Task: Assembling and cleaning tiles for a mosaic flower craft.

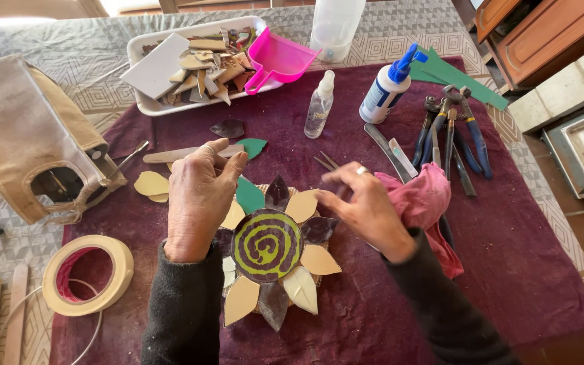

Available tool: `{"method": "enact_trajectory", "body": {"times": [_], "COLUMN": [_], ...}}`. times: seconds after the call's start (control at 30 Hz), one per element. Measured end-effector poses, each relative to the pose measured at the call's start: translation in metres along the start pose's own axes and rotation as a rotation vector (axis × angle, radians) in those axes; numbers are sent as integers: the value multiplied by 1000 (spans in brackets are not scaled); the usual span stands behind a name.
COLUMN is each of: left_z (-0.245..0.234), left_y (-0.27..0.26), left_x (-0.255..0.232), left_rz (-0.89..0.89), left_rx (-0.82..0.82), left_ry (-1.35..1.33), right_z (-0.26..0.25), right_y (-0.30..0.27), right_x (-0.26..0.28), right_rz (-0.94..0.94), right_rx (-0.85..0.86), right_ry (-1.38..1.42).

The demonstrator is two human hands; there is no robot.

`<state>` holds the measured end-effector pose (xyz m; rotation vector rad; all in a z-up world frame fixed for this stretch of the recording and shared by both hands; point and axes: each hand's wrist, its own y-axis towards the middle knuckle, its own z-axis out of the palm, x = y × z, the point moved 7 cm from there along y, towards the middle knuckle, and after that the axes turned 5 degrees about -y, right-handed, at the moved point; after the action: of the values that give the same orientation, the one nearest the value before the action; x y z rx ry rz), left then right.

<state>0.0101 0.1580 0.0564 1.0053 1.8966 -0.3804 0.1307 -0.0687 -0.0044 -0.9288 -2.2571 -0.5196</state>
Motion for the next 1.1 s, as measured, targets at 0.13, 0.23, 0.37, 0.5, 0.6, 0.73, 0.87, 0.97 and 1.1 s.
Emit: {"method": "enact_trajectory", "body": {"times": [0.13,0.23,0.37,0.5,0.6,0.73,0.87,0.97,1.1], "left_z": [-5,-11,-16,-23,-27,-14,31,69,108], "left_y": [0,0,-1,0,0,3,-9,-23,-33], "left_x": [-5,-4,-2,0,4,22,9,-9,-22], "left_rz": [-33,-68,-67,-81,-55,-60,-62,-162,-139], "left_rx": [7,-27,-34,-46,-40,16,393,622,646], "left_ry": [6,-66,-80,-114,-133,-260,-493,-671,-1076], "right_z": [-13,6,38,54,51,31,-7,-24,-23], "right_y": [-48,-82,-111,-118,-118,-116,-89,-57,-26], "right_x": [2,-13,-39,-66,-68,-76,-51,-35,-13], "right_rz": [150,215,292,343,484,544,483,391,276], "right_rx": [141,232,218,131,192,288,167,-94,-348], "right_ry": [-127,-31,186,407,592,732,839,972,1027]}}
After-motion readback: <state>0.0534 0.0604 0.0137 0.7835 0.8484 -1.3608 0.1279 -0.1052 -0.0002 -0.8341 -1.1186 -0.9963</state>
